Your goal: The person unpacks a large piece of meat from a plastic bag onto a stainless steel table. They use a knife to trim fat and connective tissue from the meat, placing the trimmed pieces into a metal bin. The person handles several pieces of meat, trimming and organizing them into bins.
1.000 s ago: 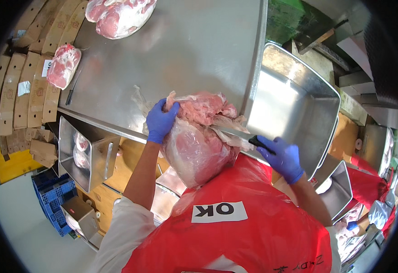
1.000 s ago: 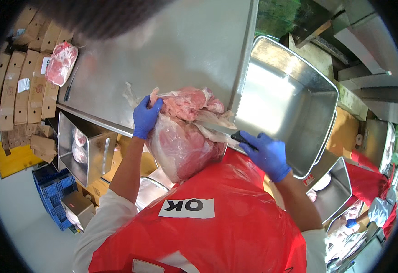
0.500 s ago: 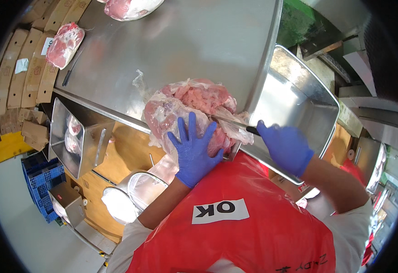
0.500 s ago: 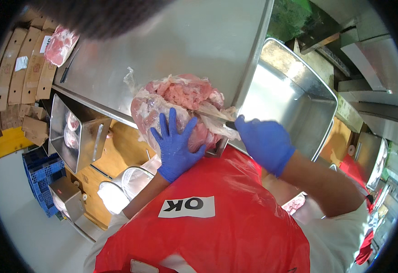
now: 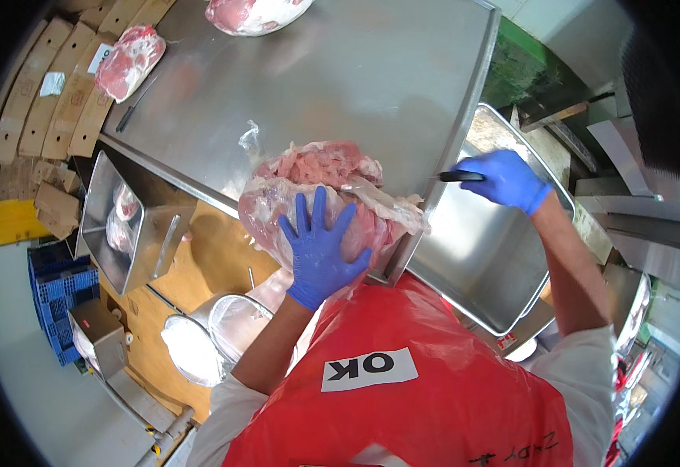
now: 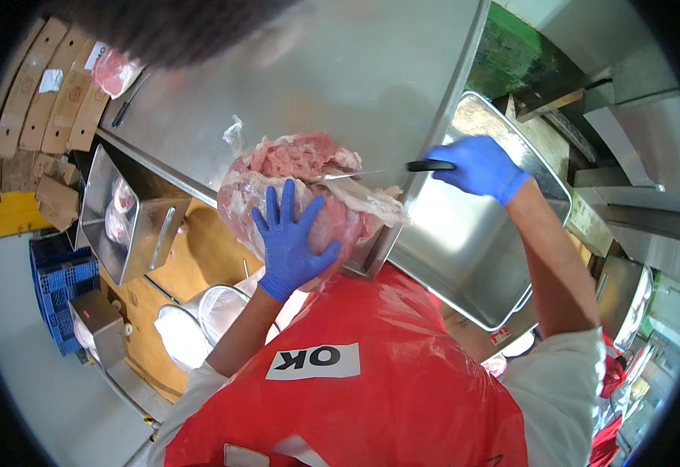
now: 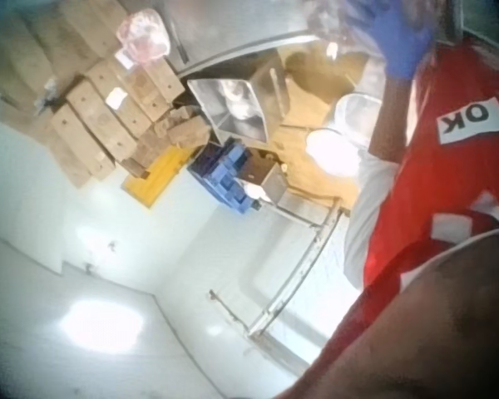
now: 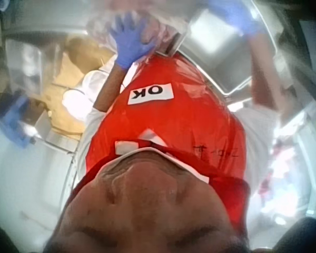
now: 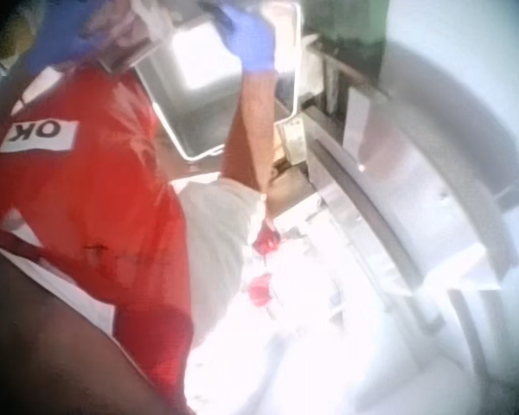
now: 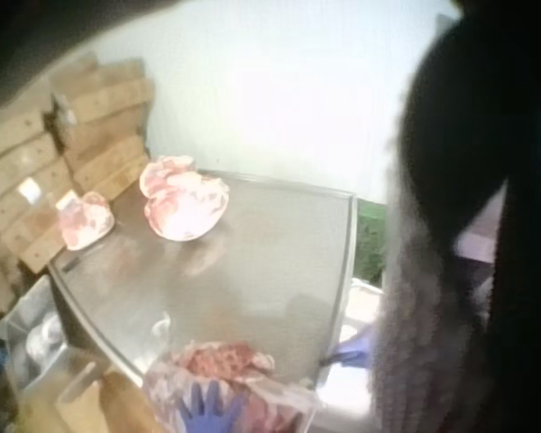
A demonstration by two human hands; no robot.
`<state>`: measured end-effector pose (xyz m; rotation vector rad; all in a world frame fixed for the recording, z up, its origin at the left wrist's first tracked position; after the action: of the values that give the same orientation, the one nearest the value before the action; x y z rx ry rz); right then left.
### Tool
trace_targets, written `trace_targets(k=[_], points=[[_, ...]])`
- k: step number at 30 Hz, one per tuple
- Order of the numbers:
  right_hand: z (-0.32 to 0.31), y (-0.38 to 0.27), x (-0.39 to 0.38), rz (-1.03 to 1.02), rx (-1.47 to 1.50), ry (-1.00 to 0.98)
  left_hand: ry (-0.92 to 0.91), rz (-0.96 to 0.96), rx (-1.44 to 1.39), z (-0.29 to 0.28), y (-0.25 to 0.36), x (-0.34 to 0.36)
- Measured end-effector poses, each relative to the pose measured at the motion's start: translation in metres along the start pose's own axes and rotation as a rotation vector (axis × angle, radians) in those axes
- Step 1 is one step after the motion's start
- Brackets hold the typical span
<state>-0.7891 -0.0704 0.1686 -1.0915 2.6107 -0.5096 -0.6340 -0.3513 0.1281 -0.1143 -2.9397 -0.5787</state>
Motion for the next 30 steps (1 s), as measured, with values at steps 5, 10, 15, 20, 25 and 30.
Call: trace_targets(k=[5, 10, 15, 20, 25, 30], points=[[0.058, 0.063, -0.024, 0.49, 0.04, 0.362, -0.043, 0.022, 0.032, -0.002, 0.006, 0.002], [0.116, 0.081, 0.039, 0.518, 0.013, 0.486, -0.09, 0.102, 0.074, -0.002, 0.004, 0.002], [0.111, -0.004, 0.063, 0.117, 0.23, 0.798, -0.146, 0.127, 0.086, -0.006, -0.007, -0.004], [0.163, -0.099, 0.062, 0.138, 0.686, 0.581, -0.073, 0.009, 0.1, 0.002, 0.004, -0.019], [0.198, -0.087, 0.078, 0.356, 0.759, 0.434, -0.035, -0.045, 0.179, 0.005, 0.008, -0.005], [0.2, -0.083, 0.084, 0.355, 0.788, 0.286, -0.014, -0.012, 0.171, 0.001, 0.006, 0.001]])
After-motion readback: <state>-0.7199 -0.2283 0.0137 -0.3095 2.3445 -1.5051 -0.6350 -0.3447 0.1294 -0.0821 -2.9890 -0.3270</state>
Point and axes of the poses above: each hand's wrist, its own x-axis towards the middle knuckle, its own z-axis out of the palm, y = z × x, the point moved 7 cm from there along x, towards the middle knuckle, and after that the axes turned 6 degrees about y, right-handed, at the moved point
